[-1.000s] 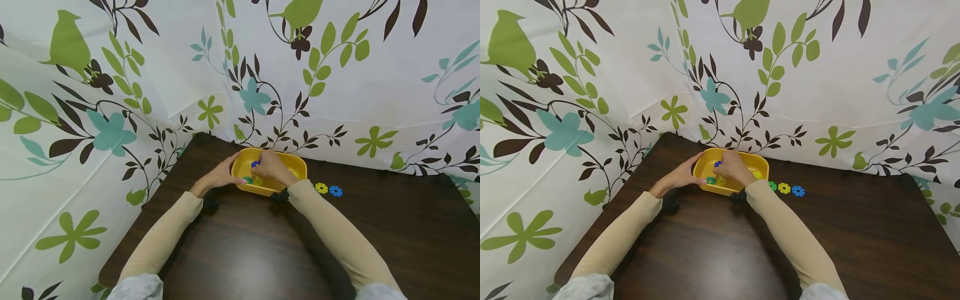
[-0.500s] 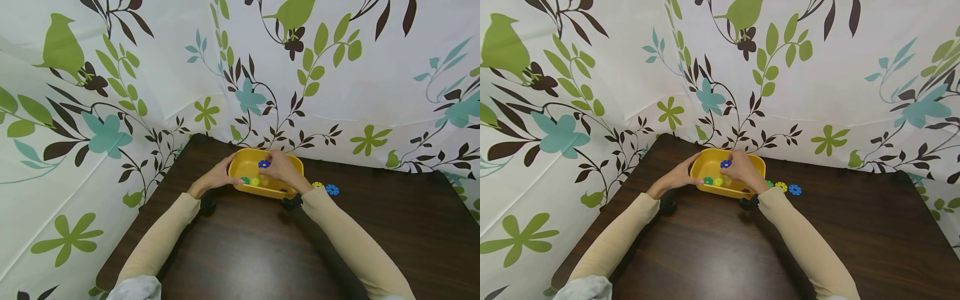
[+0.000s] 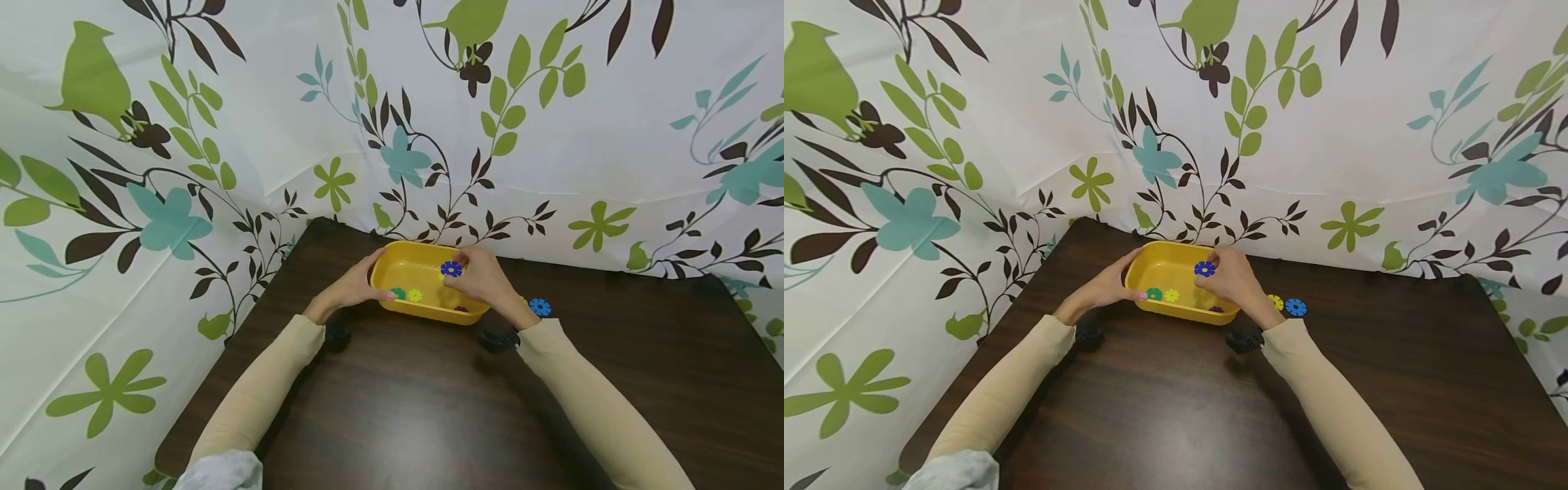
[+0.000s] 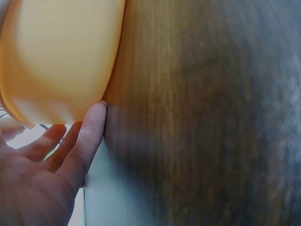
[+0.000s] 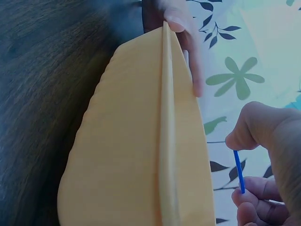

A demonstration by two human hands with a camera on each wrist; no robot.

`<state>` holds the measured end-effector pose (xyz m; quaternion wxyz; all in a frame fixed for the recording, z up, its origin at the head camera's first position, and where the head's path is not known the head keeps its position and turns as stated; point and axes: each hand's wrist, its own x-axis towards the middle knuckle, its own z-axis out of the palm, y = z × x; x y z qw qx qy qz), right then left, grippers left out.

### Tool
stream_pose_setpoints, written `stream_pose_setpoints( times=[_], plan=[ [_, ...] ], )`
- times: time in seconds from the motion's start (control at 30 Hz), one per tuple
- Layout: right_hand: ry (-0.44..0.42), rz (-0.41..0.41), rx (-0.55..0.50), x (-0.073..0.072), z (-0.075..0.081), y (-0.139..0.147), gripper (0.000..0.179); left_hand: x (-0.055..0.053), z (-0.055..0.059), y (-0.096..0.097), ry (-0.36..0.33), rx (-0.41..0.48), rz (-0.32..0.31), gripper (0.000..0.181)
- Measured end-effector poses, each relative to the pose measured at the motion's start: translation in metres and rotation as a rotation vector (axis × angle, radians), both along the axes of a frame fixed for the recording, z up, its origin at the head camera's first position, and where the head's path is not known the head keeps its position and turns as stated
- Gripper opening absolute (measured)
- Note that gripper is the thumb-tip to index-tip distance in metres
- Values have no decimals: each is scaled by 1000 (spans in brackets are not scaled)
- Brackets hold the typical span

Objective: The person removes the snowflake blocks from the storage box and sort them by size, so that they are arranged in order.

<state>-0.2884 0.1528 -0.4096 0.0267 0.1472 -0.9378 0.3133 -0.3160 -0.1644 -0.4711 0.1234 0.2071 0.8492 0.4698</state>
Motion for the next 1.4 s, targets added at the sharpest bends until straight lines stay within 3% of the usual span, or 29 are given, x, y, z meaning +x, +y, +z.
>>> stream_pose_setpoints(
  times=[0.53,1.4],
  plan=[
    [87,-67,-73,14,-5,41,41,0,1,-2,-4,-34,17,114],
    [131,-222,-9,37,-37,135,39,-2,-1,-2,3,-45,13,120]
  ],
)
